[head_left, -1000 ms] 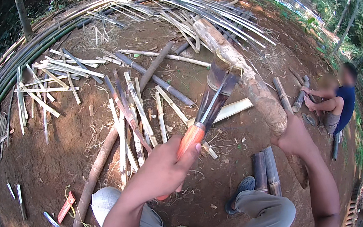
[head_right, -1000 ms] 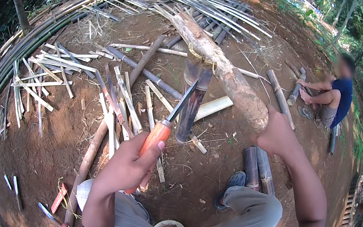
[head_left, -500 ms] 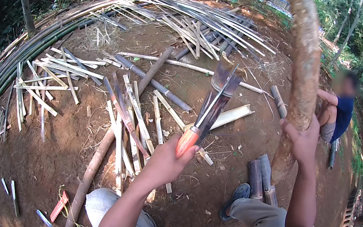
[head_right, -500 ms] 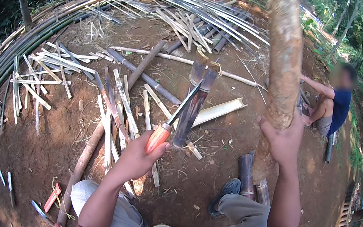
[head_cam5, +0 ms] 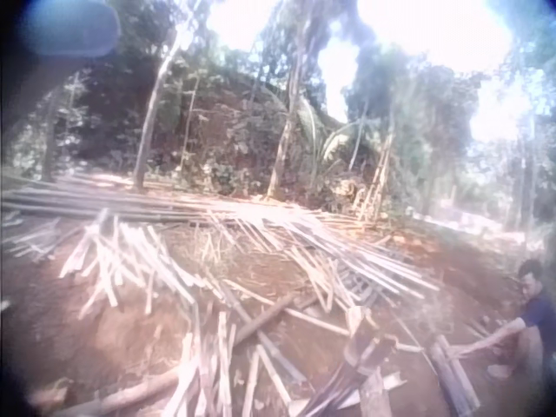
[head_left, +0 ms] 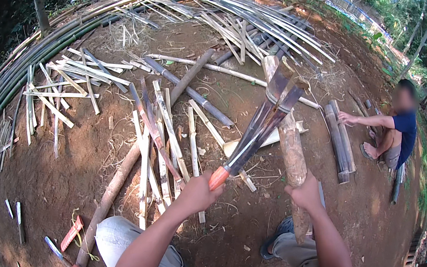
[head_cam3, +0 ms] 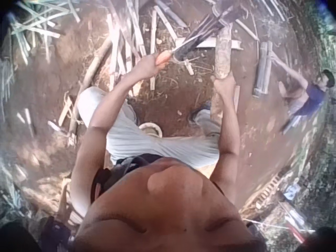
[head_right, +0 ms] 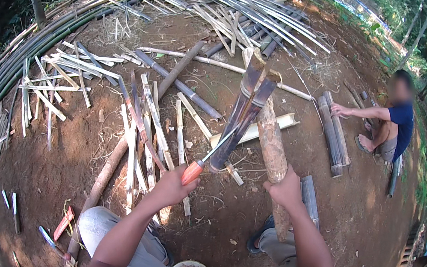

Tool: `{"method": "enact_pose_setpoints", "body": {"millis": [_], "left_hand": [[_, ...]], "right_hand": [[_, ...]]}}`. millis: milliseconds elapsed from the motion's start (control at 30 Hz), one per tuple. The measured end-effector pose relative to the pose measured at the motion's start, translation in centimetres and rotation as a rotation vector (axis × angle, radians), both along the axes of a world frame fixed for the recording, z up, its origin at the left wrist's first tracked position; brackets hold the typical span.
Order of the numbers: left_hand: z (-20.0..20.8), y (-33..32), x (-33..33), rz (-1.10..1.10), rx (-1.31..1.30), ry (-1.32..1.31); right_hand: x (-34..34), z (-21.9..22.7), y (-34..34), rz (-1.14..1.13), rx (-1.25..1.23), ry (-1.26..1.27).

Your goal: The person uses a machete and a wooden mallet to split bamboo poles into smaller strips. They repeatedly position the machete against the bamboo and strike the back of the blade with the mallet to drive it through the material, separating the pole into sections.

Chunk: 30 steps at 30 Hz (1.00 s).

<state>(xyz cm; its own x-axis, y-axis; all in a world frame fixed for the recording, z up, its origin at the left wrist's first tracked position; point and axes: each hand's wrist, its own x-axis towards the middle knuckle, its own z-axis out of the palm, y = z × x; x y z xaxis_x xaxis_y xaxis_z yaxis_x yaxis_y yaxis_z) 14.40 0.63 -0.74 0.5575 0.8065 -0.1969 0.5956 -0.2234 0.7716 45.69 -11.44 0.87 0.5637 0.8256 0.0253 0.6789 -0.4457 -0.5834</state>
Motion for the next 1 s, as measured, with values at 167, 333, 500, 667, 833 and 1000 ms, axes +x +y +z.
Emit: {"method": "enact_pose_setpoints", "body": {"millis": [167, 333, 500, 667, 833, 1000], "left_hand": [[-0.8, 0.7, -1.0, 0.01, -0.003, 0.037], [0.6, 0.6, -1.0, 0.06, -0.032, 0.053], [-0.1, 0.7, -1.2, 0.086, -0.059, 0.046], [-2.9, 0.8, -1.6, 0.089, -0.032, 0.318], [-7.9, -0.2, -0.7, 0.097, -0.035, 0.357], [-8.0, 0.8, 0.0, 0.092, -0.076, 0.348]], "right_hand": [[-0.6, 0.9, 0.0, 0.01, 0.011, 0.156], [-1.4, 6.7, -1.2, 0.008, 0.442, 0.242], [-1.2, 4.6, -0.8, -0.087, 0.788, 0.091], [0.4, -2.2, -0.2, 0.084, -0.505, 0.193], [-1.6, -8.9, -2.9, -0.011, -0.292, 0.112], [-1.7, -5.7, -0.5, -0.02, -0.195, 0.314]]}}
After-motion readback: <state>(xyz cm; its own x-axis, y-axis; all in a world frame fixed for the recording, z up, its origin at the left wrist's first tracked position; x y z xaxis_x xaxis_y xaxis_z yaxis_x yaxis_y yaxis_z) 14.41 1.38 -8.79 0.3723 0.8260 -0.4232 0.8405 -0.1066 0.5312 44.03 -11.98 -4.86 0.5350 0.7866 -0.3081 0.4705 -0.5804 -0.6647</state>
